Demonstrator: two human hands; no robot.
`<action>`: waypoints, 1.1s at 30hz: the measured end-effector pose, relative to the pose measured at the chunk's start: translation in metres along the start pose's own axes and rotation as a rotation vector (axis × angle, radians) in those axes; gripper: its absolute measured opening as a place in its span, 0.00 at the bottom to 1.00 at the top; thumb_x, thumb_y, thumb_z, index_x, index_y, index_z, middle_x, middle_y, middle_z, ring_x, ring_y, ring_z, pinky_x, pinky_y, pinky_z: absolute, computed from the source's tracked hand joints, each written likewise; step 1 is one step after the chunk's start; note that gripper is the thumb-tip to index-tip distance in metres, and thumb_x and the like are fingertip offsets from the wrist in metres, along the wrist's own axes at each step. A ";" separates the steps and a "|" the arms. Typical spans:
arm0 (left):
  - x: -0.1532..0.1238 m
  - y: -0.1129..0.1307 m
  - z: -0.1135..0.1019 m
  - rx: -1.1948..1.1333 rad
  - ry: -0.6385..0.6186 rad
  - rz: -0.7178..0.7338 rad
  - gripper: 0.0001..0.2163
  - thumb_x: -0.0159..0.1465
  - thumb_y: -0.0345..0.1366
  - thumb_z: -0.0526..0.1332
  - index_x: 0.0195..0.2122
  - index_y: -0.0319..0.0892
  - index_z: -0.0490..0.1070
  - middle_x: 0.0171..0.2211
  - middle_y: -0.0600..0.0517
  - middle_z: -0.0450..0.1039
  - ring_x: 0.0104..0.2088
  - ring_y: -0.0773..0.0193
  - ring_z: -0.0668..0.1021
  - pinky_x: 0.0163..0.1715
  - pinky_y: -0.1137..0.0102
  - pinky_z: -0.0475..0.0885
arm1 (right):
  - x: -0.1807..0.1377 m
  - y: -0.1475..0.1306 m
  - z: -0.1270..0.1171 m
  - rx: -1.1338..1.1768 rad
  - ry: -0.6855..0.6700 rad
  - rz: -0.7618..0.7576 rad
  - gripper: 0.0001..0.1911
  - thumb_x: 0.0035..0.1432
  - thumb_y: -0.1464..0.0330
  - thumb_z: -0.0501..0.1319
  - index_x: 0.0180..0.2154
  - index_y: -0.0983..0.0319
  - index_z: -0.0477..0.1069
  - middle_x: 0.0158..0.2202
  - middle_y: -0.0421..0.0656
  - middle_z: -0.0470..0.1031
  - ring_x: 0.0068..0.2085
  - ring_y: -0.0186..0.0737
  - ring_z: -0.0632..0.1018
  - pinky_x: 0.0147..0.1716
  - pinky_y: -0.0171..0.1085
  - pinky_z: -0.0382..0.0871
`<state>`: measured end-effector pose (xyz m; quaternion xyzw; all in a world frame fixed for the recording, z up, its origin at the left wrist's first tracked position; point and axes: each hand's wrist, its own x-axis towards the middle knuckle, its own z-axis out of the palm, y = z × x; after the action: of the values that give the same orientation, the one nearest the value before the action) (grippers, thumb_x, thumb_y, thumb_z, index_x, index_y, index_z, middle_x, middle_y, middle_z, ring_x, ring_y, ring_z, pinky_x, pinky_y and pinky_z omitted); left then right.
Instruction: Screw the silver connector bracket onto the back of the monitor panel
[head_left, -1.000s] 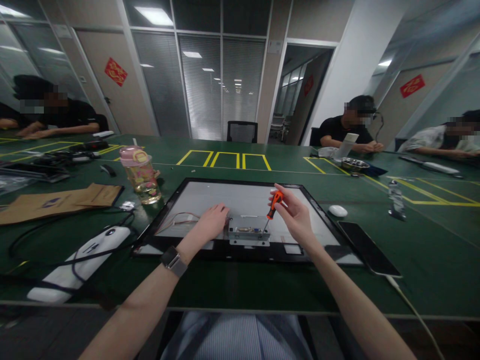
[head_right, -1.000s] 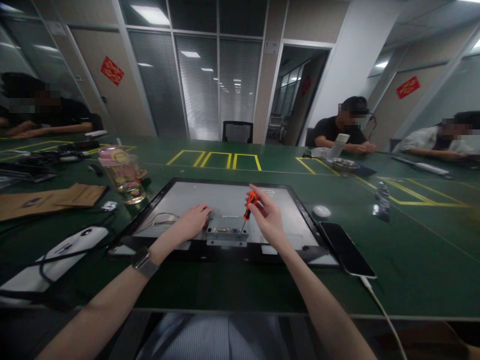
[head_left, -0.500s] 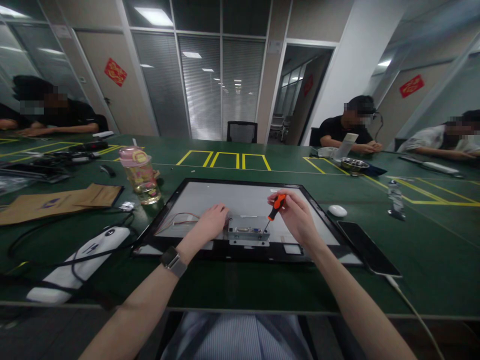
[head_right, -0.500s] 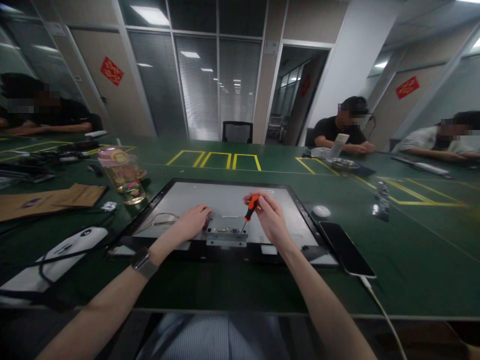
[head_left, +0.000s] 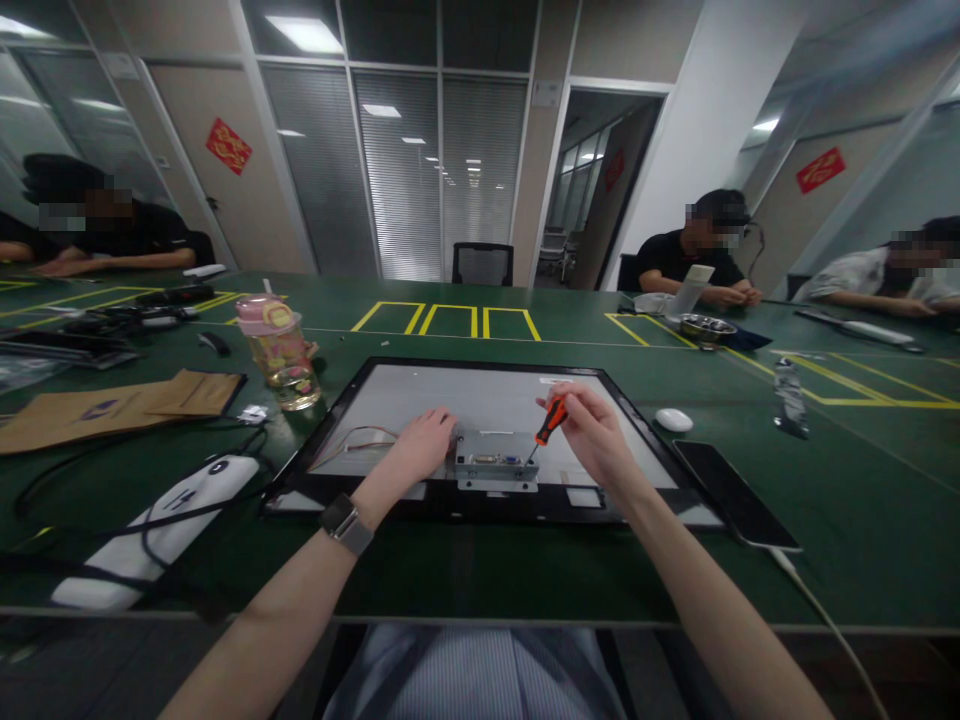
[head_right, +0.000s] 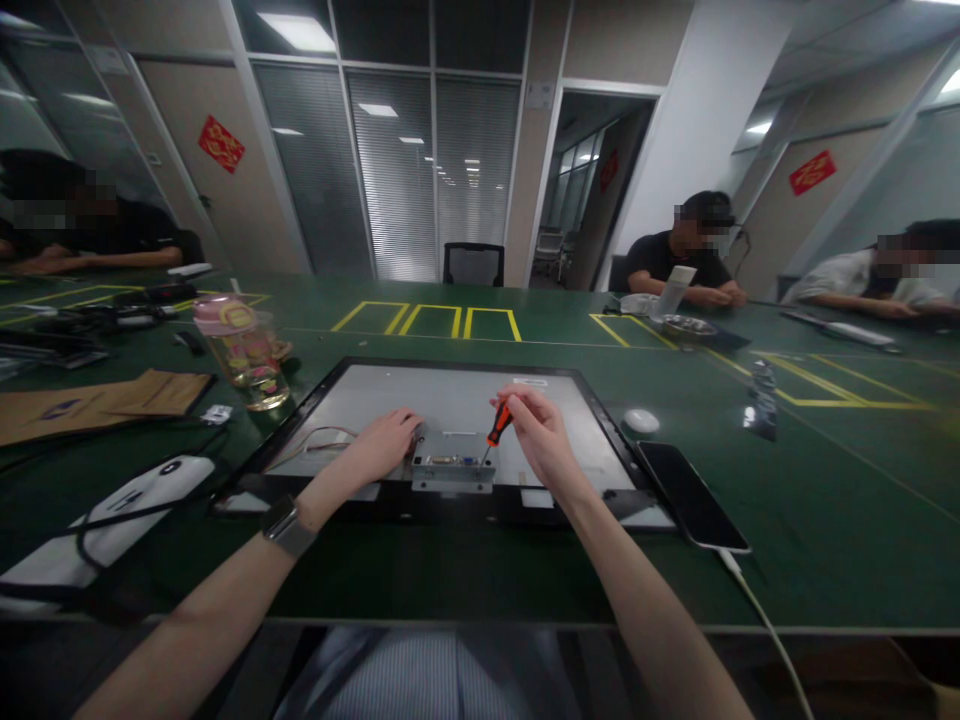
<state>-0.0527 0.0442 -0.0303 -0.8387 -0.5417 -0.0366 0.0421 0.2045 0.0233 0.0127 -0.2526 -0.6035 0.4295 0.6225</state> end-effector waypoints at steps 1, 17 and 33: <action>0.000 0.000 0.000 -0.001 0.001 -0.001 0.15 0.67 0.26 0.51 0.54 0.38 0.68 0.52 0.40 0.70 0.51 0.52 0.75 0.50 0.60 0.70 | 0.000 0.000 0.000 0.004 -0.004 0.011 0.11 0.59 0.55 0.64 0.39 0.53 0.76 0.36 0.42 0.77 0.41 0.44 0.79 0.51 0.50 0.73; 0.001 -0.001 0.003 0.020 -0.002 0.005 0.15 0.67 0.26 0.51 0.53 0.39 0.68 0.52 0.40 0.70 0.51 0.53 0.74 0.50 0.60 0.70 | -0.005 -0.002 0.002 -0.429 0.120 -0.235 0.07 0.59 0.63 0.65 0.40 0.54 0.79 0.37 0.43 0.73 0.39 0.43 0.75 0.42 0.44 0.73; 0.001 -0.001 0.002 0.034 0.000 0.014 0.15 0.67 0.26 0.51 0.53 0.37 0.68 0.52 0.40 0.70 0.50 0.52 0.74 0.50 0.60 0.70 | -0.006 -0.007 0.003 -0.321 0.077 -0.152 0.13 0.66 0.61 0.57 0.46 0.55 0.77 0.43 0.44 0.78 0.41 0.43 0.80 0.45 0.46 0.74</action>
<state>-0.0536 0.0454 -0.0325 -0.8417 -0.5364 -0.0267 0.0566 0.2034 0.0146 0.0157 -0.3188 -0.6574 0.2692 0.6274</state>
